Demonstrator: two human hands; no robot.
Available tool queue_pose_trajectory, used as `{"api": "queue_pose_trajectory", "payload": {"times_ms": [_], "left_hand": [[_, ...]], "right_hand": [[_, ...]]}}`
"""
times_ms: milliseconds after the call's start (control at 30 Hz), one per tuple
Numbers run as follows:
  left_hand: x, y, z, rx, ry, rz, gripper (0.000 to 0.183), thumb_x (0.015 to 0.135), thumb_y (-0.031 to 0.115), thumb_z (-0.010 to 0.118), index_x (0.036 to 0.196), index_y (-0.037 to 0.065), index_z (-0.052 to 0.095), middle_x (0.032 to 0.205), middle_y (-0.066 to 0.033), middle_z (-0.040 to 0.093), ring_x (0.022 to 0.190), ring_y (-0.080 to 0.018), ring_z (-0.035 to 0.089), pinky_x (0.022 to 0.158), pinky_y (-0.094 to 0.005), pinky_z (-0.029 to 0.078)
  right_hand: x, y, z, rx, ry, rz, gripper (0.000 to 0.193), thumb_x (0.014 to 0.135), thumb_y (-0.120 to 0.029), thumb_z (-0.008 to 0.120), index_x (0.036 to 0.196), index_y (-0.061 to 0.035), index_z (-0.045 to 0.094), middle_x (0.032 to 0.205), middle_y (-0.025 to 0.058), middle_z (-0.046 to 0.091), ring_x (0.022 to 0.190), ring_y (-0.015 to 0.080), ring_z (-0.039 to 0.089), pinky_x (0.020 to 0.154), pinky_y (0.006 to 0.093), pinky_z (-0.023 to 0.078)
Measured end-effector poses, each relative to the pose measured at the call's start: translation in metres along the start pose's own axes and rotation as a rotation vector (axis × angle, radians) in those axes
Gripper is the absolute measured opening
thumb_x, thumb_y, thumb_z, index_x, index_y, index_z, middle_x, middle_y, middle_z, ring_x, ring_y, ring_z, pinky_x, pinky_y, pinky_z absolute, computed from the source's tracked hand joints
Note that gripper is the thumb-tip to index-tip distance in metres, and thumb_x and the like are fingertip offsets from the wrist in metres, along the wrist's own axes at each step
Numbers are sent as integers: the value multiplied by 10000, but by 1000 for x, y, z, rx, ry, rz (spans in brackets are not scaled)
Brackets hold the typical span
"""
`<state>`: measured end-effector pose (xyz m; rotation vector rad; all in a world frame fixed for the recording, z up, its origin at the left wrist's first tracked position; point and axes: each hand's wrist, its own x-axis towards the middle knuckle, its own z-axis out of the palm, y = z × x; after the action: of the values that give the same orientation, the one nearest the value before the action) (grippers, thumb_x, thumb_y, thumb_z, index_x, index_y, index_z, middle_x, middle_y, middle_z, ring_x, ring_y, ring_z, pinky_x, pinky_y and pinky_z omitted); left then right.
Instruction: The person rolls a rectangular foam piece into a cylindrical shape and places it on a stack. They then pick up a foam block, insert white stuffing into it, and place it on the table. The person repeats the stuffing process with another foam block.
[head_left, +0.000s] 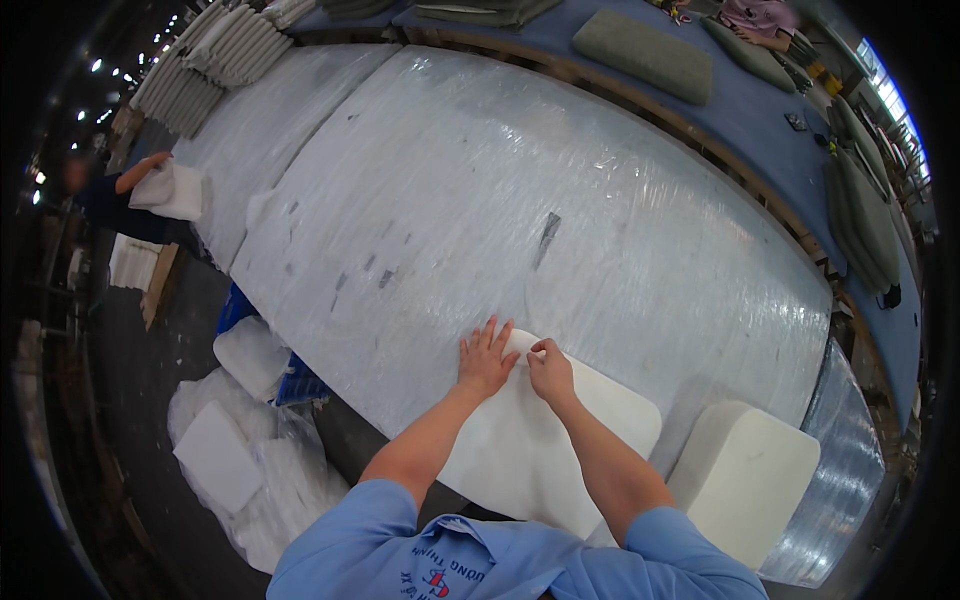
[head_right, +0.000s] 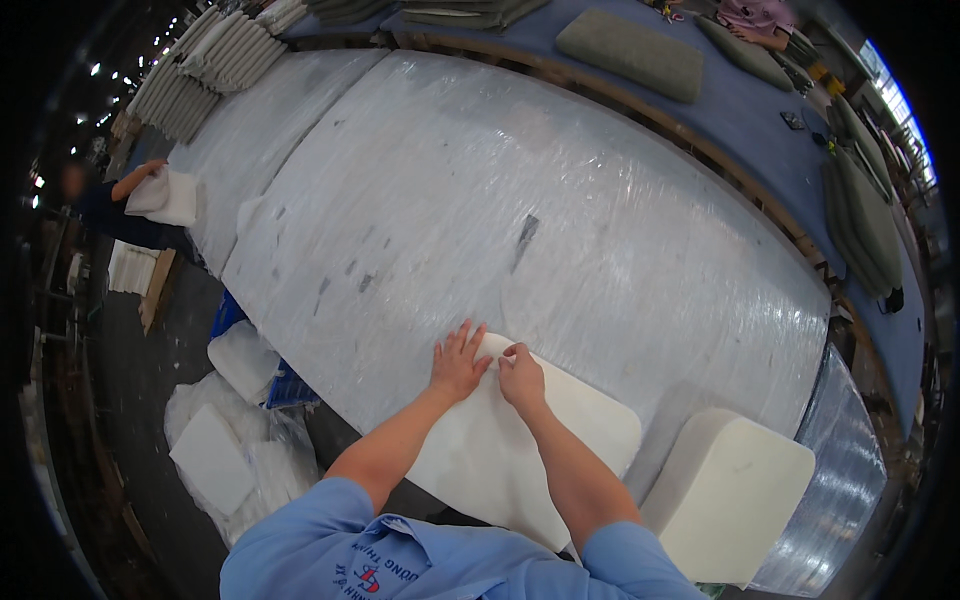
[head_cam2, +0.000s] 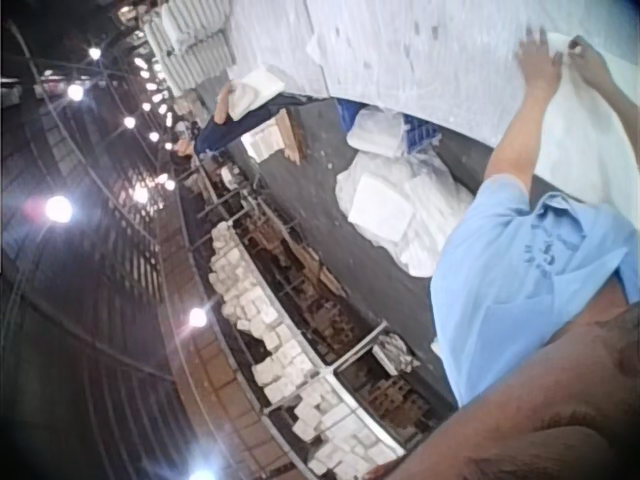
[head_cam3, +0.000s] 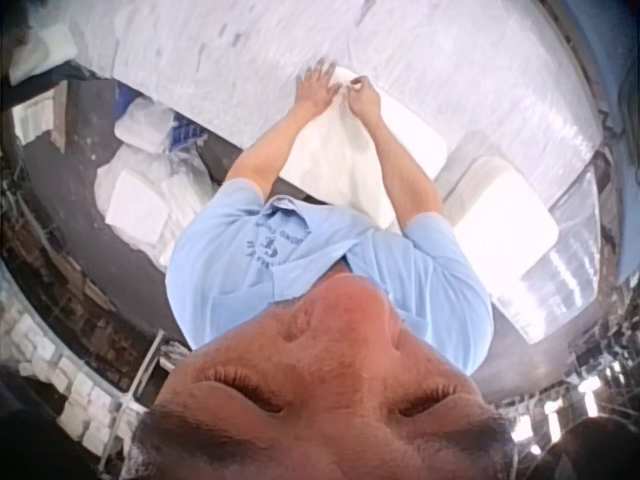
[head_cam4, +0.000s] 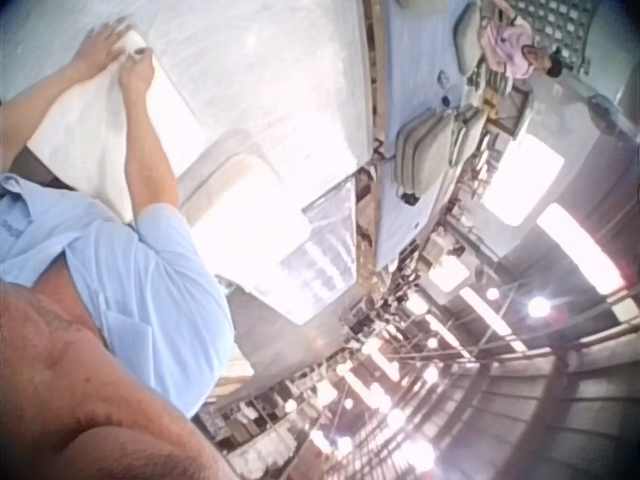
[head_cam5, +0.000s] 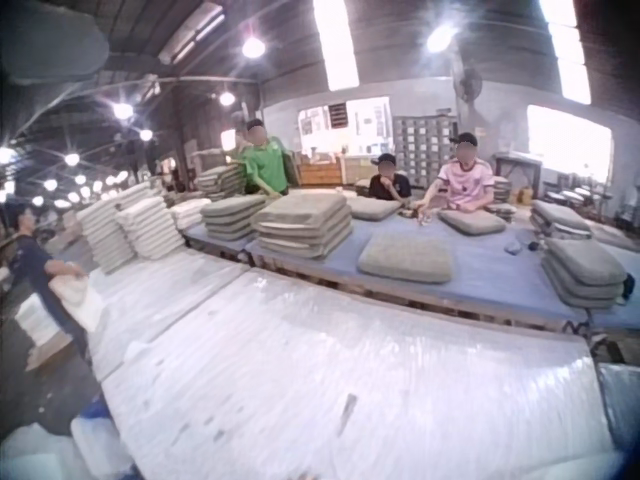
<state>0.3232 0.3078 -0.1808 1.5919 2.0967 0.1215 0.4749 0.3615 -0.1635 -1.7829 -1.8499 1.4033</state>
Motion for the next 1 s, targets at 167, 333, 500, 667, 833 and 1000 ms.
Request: {"api": "queue_pose_trajectory", "payload": {"times_ms": [167, 333, 500, 667, 833, 1000], "left_hand": [[7, -21, 3, -347, -95, 44, 739, 1032, 333, 558, 1655, 274, 164, 1696, -143, 204, 1528, -388, 268, 1217, -544, 249], [23, -50, -17, -1263, -300, -260, 713, 1039, 203, 581, 1641, 122, 208, 1589, -133, 424, 1371, -240, 486, 1096, -381, 429], [32, -53, -16, -1262, -221, -416, 505, 1014, 298, 654, 1430, 28, 558, 1246, -55, 682, 1050, -167, 623, 924, -314, 506], [49, -39, -9, -1106, -142, -364, 347, 967, 290, 724, 1178, 16, 753, 1057, -29, 730, 955, -121, 629, 878, -271, 493], [53, -33, -11, -1231, -146, -401, 253, 930, 235, 760, 1064, 21, 772, 977, -30, 722, 921, -133, 625, 861, -282, 486], [54, -29, -12, -1308, -109, -478, 247, 920, 237, 765, 1038, 20, 758, 1009, -45, 711, 936, -146, 615, 814, -314, 483]], "right_hand": [[-2, -20, 24, 264, -37, -95, 183, 997, -213, 605, 1081, -64, 670, 816, 128, 708, 763, 249, 694, 708, 370, 529], [23, 3, 43, 366, -179, 126, 173, 1012, -167, 584, 1054, -29, 680, 795, 58, 700, 736, 118, 662, 674, 305, 520], [20, -7, 53, 58, -31, 42, 345, 961, -376, 636, 1030, -41, 676, 916, 142, 729, 891, 307, 699, 792, 413, 533], [17, -43, 39, -123, -59, 117, 472, 897, -529, 675, 944, -62, 623, 943, 188, 728, 940, 389, 697, 813, 466, 531], [20, -44, 42, -139, -30, 159, 501, 904, -551, 660, 924, -53, 607, 910, 196, 721, 912, 400, 693, 805, 480, 521], [19, -39, 44, -135, -33, 134, 486, 954, -544, 602, 940, -58, 615, 933, 208, 723, 946, 412, 691, 833, 485, 516]]}}
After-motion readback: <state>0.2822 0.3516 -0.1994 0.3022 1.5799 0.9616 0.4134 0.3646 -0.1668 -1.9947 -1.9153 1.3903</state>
